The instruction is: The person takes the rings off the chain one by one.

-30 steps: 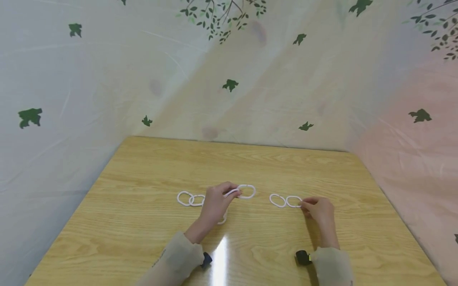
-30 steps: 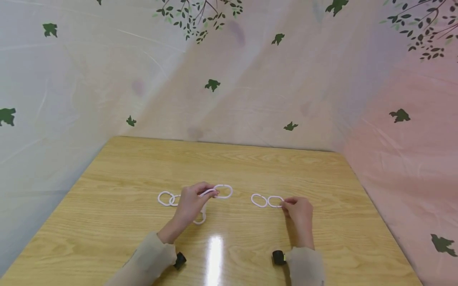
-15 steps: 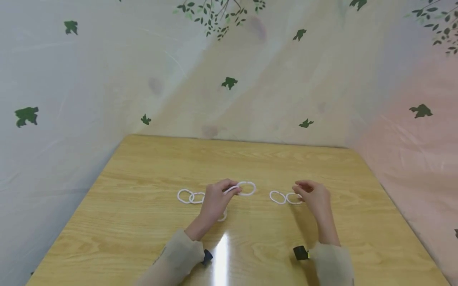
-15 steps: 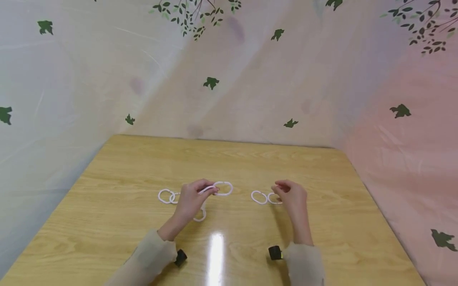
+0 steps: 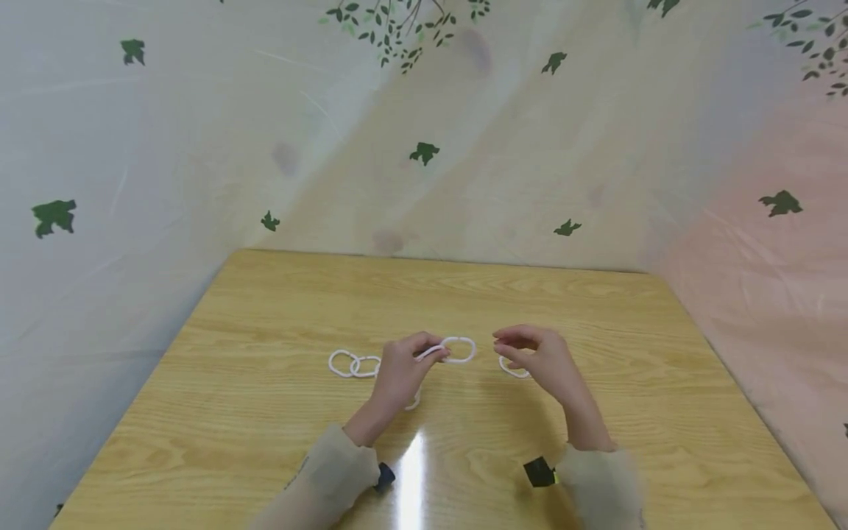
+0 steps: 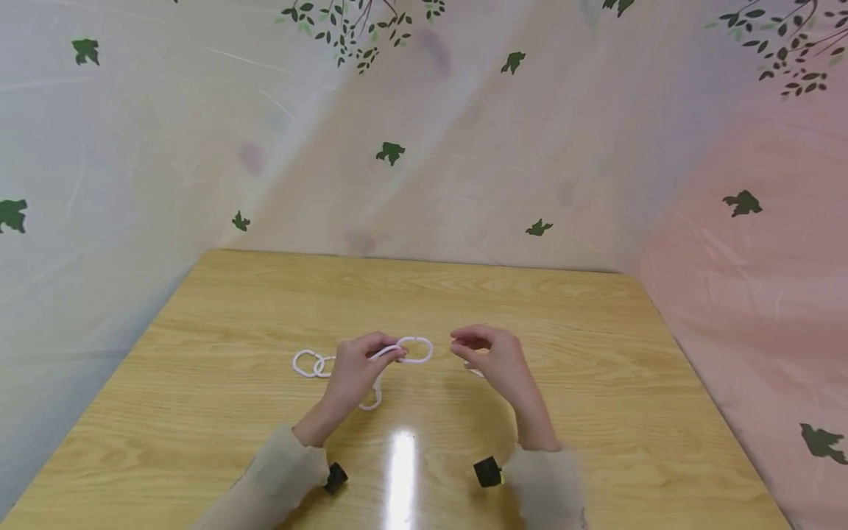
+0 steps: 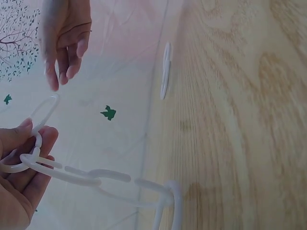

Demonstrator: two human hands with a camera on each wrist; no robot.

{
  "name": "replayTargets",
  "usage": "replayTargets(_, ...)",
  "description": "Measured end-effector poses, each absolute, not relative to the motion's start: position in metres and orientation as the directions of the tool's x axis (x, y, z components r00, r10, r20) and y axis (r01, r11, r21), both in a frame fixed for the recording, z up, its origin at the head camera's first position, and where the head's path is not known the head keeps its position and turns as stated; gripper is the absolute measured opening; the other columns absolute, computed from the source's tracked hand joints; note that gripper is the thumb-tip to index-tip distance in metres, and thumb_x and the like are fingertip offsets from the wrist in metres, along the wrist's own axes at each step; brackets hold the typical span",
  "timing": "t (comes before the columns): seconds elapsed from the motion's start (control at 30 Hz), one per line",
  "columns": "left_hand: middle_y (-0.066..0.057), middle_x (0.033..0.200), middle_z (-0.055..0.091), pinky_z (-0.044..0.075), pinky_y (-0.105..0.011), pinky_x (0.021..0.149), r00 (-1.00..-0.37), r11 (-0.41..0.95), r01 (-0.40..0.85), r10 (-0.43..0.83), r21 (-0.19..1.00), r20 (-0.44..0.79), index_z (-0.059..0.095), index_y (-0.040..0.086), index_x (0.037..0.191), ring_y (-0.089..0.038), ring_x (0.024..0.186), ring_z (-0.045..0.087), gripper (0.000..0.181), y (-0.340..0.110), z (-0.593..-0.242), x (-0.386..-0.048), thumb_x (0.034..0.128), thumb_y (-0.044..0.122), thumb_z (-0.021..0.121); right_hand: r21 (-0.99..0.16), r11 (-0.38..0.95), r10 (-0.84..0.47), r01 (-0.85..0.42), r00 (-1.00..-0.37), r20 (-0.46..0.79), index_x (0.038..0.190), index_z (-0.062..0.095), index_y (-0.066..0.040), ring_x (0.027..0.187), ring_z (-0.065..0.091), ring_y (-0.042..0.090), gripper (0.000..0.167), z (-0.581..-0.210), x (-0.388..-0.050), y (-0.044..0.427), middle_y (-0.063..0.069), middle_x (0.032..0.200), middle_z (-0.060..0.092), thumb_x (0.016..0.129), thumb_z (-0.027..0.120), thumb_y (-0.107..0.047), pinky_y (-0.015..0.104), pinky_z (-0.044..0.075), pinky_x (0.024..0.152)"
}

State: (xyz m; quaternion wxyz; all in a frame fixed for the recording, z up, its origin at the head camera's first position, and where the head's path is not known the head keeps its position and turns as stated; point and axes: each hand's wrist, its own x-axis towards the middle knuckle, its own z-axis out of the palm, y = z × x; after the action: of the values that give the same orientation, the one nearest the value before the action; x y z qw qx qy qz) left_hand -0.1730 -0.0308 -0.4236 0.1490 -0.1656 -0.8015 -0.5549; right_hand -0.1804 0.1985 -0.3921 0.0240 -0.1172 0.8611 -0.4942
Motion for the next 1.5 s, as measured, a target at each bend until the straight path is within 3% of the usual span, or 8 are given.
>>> replayTargets(0.27, -0.010, 0.083, 0.076, 0.059, -0.021, 0.070, -0.903, 0.360, 0.423, 0.088, 0.832, 0.421, 0.073, 0.001, 0.087, -0.022, 0.081, 0.074, 0.012, -0.029, -0.422, -0.170, 0.0795, 0.010, 0.076, -0.894, 0.437, -0.283, -0.099, -0.958, -0.033, 0.104, 0.069, 0.004, 0.089, 0.069, 0.018, 0.024, -0.398, -0.178, 0.177, 0.017, 0.098, 0.072, 0.090, 0.070, -0.015, 0.028, 0.062, 0.068)
replayTargets(0.63, -0.015, 0.091, 0.075, 0.059, -0.018, 0.078, -0.917, 0.210, 0.397, 0.115, 0.893, 0.381, 0.071, -0.001, 0.093, -0.027, 0.088, 0.074, 0.014, -0.028, -0.421, -0.168, 0.0822, 0.007, 0.074, -0.957, 0.290, -0.200, -0.018, -0.979, -0.042, 0.104, 0.062, 0.010, 0.081, 0.070, 0.007, 0.021, -0.398, -0.174, 0.169, 0.019, 0.097, 0.072, 0.093, 0.064, -0.008, 0.030, 0.062, 0.066)
replayTargets(0.9, -0.014, 0.089, 0.076, 0.059, -0.018, 0.073, -0.925, 0.191, 0.378, 0.126, 0.906, 0.359, 0.072, 0.001, 0.094, -0.026, 0.082, 0.074, 0.012, -0.029, -0.420, -0.167, 0.0862, 0.010, 0.070, -0.974, 0.224, -0.078, 0.032, -0.996, -0.051, 0.106, 0.061, 0.010, 0.075, 0.069, 0.004, 0.021, -0.395, -0.172, 0.163, 0.001, 0.084, 0.067, 0.092, 0.064, -0.005, 0.026, 0.061, 0.060)
replayTargets(1.23, -0.014, 0.088, 0.075, 0.060, -0.020, 0.073, -0.930, 0.190, 0.362, 0.135, 0.912, 0.341, 0.072, 0.002, 0.092, -0.026, 0.080, 0.074, 0.011, -0.030, -0.418, -0.167, 0.0866, 0.011, 0.070, -0.973, 0.222, -0.055, 0.069, -0.995, -0.083, 0.111, 0.062, 0.011, 0.074, 0.068, 0.006, 0.025, -0.393, -0.173, 0.166, -0.001, 0.082, 0.070, 0.091, 0.064, -0.004, 0.024, 0.060, 0.057)
replayTargets(1.5, -0.011, 0.084, 0.076, 0.059, -0.019, 0.070, -0.919, 0.222, 0.393, 0.133, 0.893, 0.371, 0.073, 0.004, 0.091, -0.021, 0.076, 0.073, 0.012, -0.030, -0.421, -0.168, 0.0867, 0.015, 0.070, -0.969, 0.238, -0.115, 0.067, -0.989, -0.096, 0.114, 0.061, 0.015, 0.073, 0.066, 0.006, 0.029, -0.393, -0.173, 0.166, 0.013, 0.092, 0.071, 0.091, 0.063, -0.003, 0.022, 0.058, 0.054)
